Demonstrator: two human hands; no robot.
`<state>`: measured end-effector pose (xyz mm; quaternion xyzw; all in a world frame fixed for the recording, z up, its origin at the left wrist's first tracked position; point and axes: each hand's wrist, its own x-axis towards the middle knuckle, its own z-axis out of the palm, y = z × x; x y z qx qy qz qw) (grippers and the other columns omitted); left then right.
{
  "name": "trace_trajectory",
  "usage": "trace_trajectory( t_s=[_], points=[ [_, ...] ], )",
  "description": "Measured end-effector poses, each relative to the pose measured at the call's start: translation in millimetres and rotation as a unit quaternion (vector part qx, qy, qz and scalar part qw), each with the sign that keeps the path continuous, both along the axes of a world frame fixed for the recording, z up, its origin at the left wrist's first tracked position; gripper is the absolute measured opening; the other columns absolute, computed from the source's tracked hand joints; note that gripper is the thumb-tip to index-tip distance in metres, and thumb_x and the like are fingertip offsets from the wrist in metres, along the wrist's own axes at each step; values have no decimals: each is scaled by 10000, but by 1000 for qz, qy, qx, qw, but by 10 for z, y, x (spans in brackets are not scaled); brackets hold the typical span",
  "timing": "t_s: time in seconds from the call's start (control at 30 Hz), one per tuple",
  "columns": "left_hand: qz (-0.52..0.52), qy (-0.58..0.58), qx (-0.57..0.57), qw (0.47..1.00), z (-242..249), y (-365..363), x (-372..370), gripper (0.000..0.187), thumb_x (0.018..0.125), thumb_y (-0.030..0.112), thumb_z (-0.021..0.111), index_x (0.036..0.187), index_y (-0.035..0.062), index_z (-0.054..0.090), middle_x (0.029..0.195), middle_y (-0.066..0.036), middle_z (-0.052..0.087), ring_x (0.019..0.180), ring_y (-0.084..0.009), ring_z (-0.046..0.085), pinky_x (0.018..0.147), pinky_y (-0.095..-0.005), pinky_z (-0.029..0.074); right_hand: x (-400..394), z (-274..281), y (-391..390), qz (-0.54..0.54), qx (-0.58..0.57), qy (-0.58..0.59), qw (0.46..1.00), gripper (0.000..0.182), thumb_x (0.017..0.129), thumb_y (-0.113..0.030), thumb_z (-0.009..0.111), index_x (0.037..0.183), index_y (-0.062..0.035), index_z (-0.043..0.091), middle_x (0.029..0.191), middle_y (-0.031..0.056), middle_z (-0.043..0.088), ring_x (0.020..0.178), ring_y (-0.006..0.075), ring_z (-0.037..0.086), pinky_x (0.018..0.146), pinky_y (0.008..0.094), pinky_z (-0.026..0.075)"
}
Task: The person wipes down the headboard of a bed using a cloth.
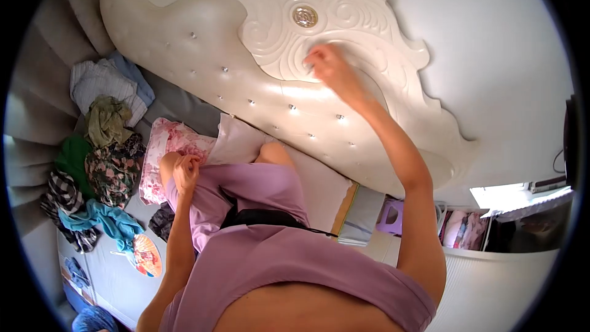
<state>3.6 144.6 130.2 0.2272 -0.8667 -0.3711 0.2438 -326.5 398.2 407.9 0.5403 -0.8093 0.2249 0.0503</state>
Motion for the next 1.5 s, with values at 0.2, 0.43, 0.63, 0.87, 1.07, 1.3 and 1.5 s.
trace_trajectory(
  t_s=[0.2, 0.43, 0.63, 0.87, 1.07, 1.3, 1.5],
  points=[
    [5, 19, 13, 1000, -4, -8, 17, 92, 763, 4, 593, 798, 49, 666, 745, -119, 639, 713, -286, 603, 691, -377, 483, -351, 392, 6, -47, -104, 284, 952, 292, 771, 81, 644, 1029, -51, 683, 1118, 74, 609, 1021, 267, 580, 838, 360, 510],
    [15, 22, 4, 1000, 24, -28, 13, 85, 758, -7, 595, 798, 35, 657, 734, -125, 623, 711, -278, 602, 670, -364, 488, -530, 995, -359, -123, -207, 372, 896, 318, 776, 37, 648, 1081, -52, 622, 1118, 87, 609, 1017, 298, 564, 851, 395, 489],
    [20, 23, 31, 999, -10, -18, -10, 88, 756, -10, 598, 806, 29, 659, 748, -120, 626, 714, -278, 601, 672, -370, 492, -503, 573, -534, -82, -63, 431, 896, 330, 786, -30, 623, 1113, -76, 610, 1080, 86, 607, 1029, 279, 561, 855, 389, 507],
    [26, 48, 6, 998, -39, -35, 34, 85, 752, -5, 604, 801, 36, 660, 742, -122, 625, 704, -272, 596, 658, -372, 490, -638, 1260, -706, -64, -164, 344, 922, 238, 753, 9, 642, 967, -94, 658, 1017, 91, 601, 994, 298, 558, 847, 404, 493],
    [19, 22, 21, 999, -26, -57, 48, 90, 746, -3, 605, 794, 46, 664, 736, -124, 622, 697, -272, 595, 650, -362, 490, -772, 1031, -792, 0, 5, 457, 890, 202, 765, -51, 644, 965, -49, 613, 1045, 81, 600, 1017, 276, 546, 900, 358, 467],
    [38, 24, 31, 999, 55, -64, 59, 84, 745, 1, 610, 791, 46, 664, 718, -122, 607, 679, -264, 593, 637, -357, 485, -583, 1094, -1081, -9, -110, 319, 941, 182, 733, 12, 627, 906, -42, 620, 997, 84, 622, 983, 277, 563, 808, 380, 499],
    [38, 26, 43, 998, 10, -76, 57, 72, 744, 10, 614, 781, 48, 663, 717, -122, 607, 651, -261, 586, 613, -362, 479, -757, 1258, -1239, 20, 36, 547, 836, 395, 783, 19, 576, 1167, -36, 649, 1069, 40, 601, 956, 254, 543, 814, 319, 510]
  ],
)
